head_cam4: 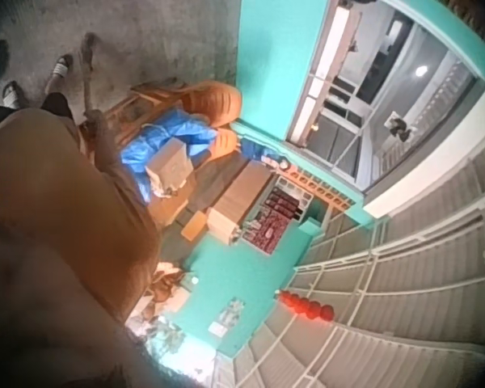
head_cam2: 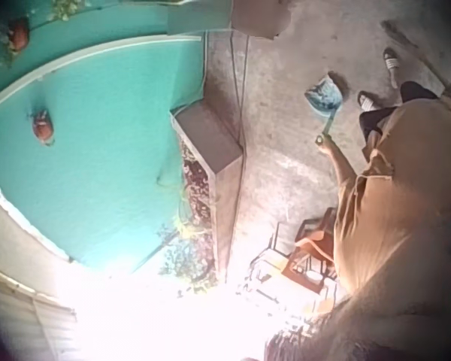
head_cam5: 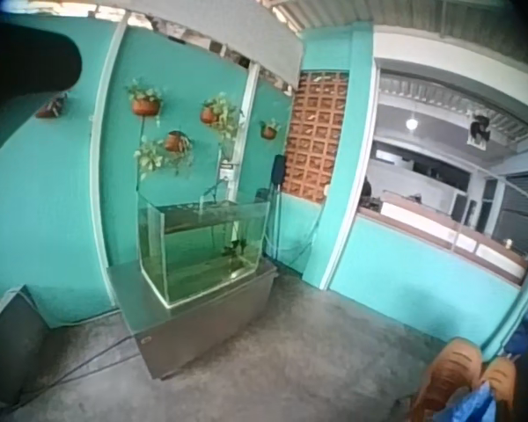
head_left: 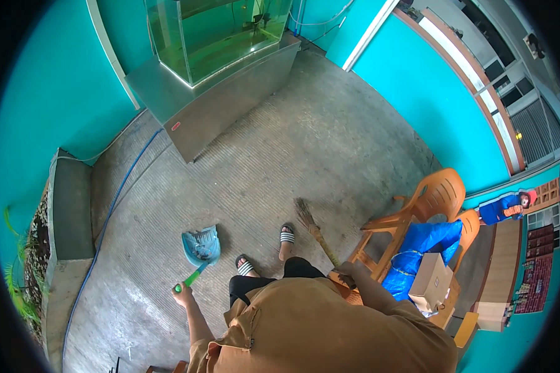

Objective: The person empties trash from a dustpan into a trash bin, walks through the outdoor dining area, and picks up a broom. The person sweeps the floor into the dustpan with the broom and leans the broom against a wall.

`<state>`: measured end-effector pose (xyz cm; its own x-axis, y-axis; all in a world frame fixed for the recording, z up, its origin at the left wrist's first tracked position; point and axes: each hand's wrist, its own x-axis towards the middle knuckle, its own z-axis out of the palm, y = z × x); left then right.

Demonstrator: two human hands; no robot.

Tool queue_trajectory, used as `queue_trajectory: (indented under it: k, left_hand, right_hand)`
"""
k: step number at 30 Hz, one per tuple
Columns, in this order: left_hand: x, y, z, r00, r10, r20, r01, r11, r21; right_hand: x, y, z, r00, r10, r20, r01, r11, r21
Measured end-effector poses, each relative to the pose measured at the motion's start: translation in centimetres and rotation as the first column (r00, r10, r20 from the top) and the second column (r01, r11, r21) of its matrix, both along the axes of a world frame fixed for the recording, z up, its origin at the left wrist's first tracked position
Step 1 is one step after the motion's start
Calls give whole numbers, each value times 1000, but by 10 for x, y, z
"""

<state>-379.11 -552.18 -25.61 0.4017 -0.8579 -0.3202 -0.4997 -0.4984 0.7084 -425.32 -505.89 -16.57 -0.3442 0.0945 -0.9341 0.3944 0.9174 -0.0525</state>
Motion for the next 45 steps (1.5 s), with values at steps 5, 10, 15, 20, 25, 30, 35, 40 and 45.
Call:
queue_trajectory:
  k: [5, 10, 15, 20, 25, 30, 35, 40, 45]
  left_hand:
    - [-6, -22, -6, 978, -42, -203, 22, 995, -99]
    - [-27, -42, 8, 990, -30, -141, 29, 1000, -8]
    - [-32, -60, 4, 978, -155, -136, 152, 988, -33]
    - [-55, -69, 4, 979, -127, -162, 124, 992, -24]
    - [-71, -72, 7, 973, -227, 37, 227, 974, 22]
    - [-74, -70, 32, 963, -257, 84, 257, 966, 17]
    - [-74, -76, 37, 952, -290, 100, 294, 955, -36]
    - [-94, -75, 42, 952, -298, 70, 303, 950, -79]
    - [-114, -82, 15, 965, -259, 33, 260, 965, -29]
  right_hand:
    - [5, -14, 10, 1000, -2, 20, 2, 1000, 17]
    - [9, -32, 37, 999, -36, 10, 36, 999, 23]
    - [3, -35, 18, 1000, -17, 0, 17, 1000, -12]
    - [-12, -27, -4, 996, 90, -12, -89, 995, 47]
    - [-22, -27, -4, 991, 132, 3, -132, 990, 53]
    - [-25, -42, 18, 995, 96, -4, -96, 995, 0]
    - [-31, -38, 37, 995, 85, -48, -87, 994, -62]
    - [-45, -17, 49, 994, 47, -98, -57, 994, -99]
    - [-79, -36, 63, 981, 56, -186, -85, 985, -151]
